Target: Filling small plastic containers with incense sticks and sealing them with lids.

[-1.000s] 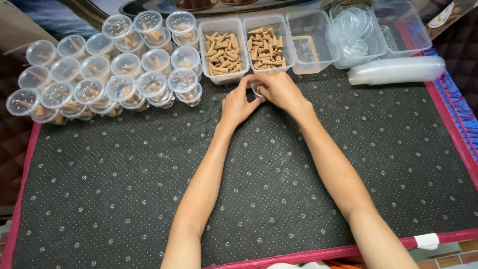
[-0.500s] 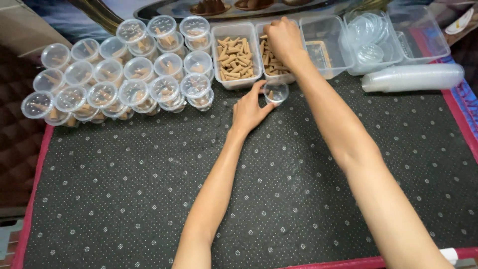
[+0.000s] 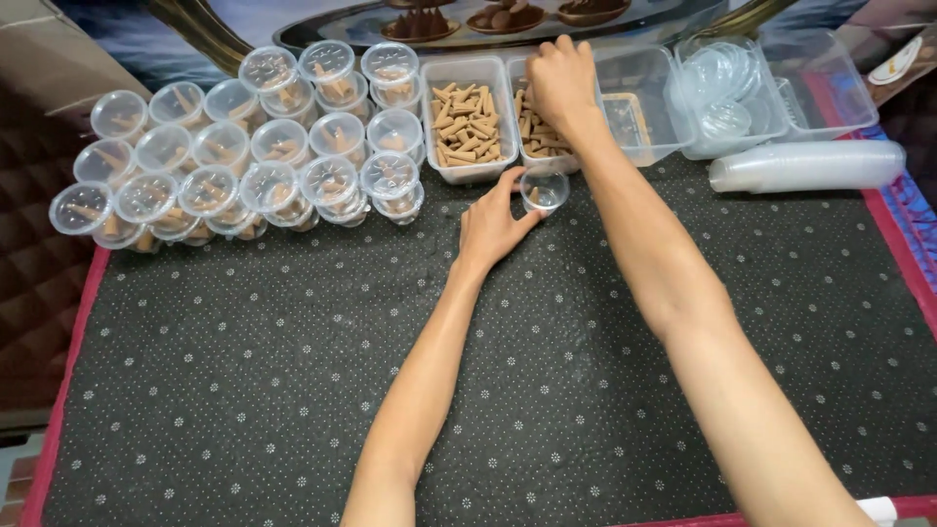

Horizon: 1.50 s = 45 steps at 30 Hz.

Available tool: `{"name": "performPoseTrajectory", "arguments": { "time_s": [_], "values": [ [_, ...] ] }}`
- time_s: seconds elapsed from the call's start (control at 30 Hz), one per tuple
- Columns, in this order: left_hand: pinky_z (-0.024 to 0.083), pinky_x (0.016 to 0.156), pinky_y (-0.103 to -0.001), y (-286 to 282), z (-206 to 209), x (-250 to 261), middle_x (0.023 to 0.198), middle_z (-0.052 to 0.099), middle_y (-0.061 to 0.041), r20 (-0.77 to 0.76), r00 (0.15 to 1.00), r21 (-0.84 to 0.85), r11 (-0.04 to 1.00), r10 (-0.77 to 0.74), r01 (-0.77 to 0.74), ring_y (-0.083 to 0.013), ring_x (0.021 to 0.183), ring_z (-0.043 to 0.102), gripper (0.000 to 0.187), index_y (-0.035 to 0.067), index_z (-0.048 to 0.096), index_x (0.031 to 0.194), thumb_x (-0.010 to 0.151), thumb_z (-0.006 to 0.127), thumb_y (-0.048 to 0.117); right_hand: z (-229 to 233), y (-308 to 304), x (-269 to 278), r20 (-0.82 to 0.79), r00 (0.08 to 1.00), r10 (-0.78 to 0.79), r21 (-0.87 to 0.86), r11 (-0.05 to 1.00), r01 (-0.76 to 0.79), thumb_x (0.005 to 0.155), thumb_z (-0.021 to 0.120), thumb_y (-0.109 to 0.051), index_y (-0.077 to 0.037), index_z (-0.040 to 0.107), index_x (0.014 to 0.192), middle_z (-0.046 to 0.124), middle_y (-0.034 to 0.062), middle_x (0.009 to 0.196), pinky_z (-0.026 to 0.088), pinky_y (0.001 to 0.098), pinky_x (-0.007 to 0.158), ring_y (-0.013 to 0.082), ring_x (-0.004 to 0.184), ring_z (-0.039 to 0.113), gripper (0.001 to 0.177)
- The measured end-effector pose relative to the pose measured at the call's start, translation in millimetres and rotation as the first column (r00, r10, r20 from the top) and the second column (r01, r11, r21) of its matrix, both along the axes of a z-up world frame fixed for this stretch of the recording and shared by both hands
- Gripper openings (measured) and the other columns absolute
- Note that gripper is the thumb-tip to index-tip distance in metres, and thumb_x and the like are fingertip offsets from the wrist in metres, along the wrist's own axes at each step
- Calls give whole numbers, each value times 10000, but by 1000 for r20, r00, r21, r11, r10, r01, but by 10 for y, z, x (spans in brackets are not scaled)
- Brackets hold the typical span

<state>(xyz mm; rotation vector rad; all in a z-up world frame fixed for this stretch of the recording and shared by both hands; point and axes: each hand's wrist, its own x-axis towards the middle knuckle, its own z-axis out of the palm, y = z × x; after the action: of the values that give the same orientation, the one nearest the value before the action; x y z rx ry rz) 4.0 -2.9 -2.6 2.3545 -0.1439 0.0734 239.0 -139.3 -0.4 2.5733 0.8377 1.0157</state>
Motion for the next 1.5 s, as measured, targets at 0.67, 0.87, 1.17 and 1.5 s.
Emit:
{"name": "performPoseTrajectory", "arguments": {
  "time_s": [0.67,0.87,1.17,1.5],
  "values": [
    [507,1016,-567,27,74,-86,1324,700,60,-30,1000,-40,999,-2,1,-335,1214,658,724,349,391,1477,851,741,444,105,-479,-1857,-343,907,247,438,895,-78,836,783,-235,-230,717,892,733,-17,877,495,371,782,245,889,655,86],
    [523,986,-565,54,-13,-22,1321,700,67,-29,999,-26,999,-24,24,-353,1171,674,736,368,392,1484,844,743,466,0,-463,-1832,-339,915,221,419,906,-64,846,788,-257,-235,743,893,722,-21,922,466,347,778,221,925,633,69],
    [532,950,-564,57,50,-62,1303,711,59,-27,999,-60,998,-37,35,-362,1117,694,738,377,415,1473,825,754,474,7,-446,-1847,-356,910,213,420,906,-48,848,790,-229,-217,763,917,724,-5,930,459,348,778,227,946,630,74],
    [527,977,-534,62,-33,-5,1303,710,72,-47,999,-62,998,-20,17,-338,1135,693,726,411,423,1473,826,742,495,251,-491,-1706,-380,862,335,569,820,-68,922,751,-168,-157,777,966,733,55,873,520,381,747,291,855,683,51]
  ]
}}
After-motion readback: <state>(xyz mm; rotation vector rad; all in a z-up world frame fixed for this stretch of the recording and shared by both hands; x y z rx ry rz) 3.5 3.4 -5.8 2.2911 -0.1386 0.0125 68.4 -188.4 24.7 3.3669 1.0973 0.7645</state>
